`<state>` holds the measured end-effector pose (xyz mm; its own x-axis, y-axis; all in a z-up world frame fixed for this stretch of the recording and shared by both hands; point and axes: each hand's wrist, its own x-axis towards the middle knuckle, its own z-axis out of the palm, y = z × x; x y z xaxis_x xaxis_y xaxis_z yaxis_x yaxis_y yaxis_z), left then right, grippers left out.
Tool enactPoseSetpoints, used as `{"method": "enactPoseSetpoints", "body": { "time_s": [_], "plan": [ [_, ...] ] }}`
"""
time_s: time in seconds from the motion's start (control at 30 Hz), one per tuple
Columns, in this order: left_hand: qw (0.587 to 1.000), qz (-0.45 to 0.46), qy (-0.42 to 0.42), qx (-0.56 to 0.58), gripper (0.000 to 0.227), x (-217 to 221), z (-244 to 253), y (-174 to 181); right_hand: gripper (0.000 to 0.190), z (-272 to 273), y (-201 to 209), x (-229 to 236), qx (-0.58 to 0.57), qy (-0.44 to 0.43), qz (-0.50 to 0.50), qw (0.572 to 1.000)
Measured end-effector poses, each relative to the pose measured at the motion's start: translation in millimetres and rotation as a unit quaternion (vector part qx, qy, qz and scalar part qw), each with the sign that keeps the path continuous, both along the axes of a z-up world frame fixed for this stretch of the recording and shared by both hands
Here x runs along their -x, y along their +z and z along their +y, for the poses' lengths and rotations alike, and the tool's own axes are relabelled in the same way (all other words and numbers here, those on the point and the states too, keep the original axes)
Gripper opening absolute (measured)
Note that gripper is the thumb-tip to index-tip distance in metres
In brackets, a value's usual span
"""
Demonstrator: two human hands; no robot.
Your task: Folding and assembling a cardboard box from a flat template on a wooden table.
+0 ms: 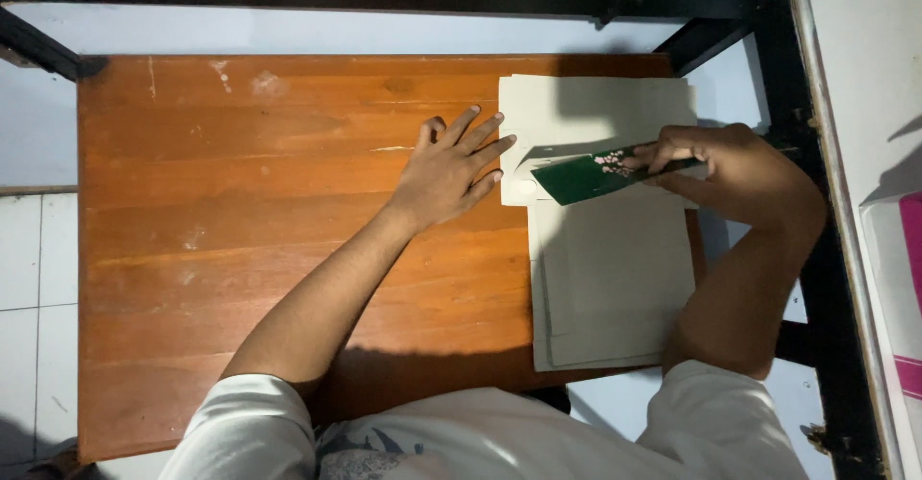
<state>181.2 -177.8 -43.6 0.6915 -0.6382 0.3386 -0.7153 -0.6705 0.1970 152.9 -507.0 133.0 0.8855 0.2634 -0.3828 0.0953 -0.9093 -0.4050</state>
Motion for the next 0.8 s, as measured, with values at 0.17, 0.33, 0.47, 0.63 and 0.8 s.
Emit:
{"method": "enactPoseSetpoints", "body": {
  "time_s": [0.17, 0.33, 0.47, 0.63, 0.8],
  "plan": [
    [1.0, -0.008, 0.002, 0.004, 0.051, 0, -2, -3, 0.031, 8, 22, 26, 0.024, 0.04, -0.024, 0.999],
    [1.0, -0.008, 0.011, -0.009, 0.055, 1, -3, -1, 0.03, -3, 23, 72, 0.016, 0.185, -0.173, 0.967],
    [0.999, 0.045, 0.004, -0.02, 0.061, 0, -4, 1, 0.039, -1, 15, 108, 0.02, 0.141, -0.102, 0.985],
    [0.999, 0.051, 0.009, 0.015, 0.07, 3, -7, 1, 0.044, 17, 34, 158, 0.08, 0.07, 0.018, 0.994],
    [0.999, 0.048, 0.013, -0.017, 0.073, 4, -8, 1, 0.045, 4, 37, 213, 0.07, 0.087, -0.048, 0.993]
  ]
}}
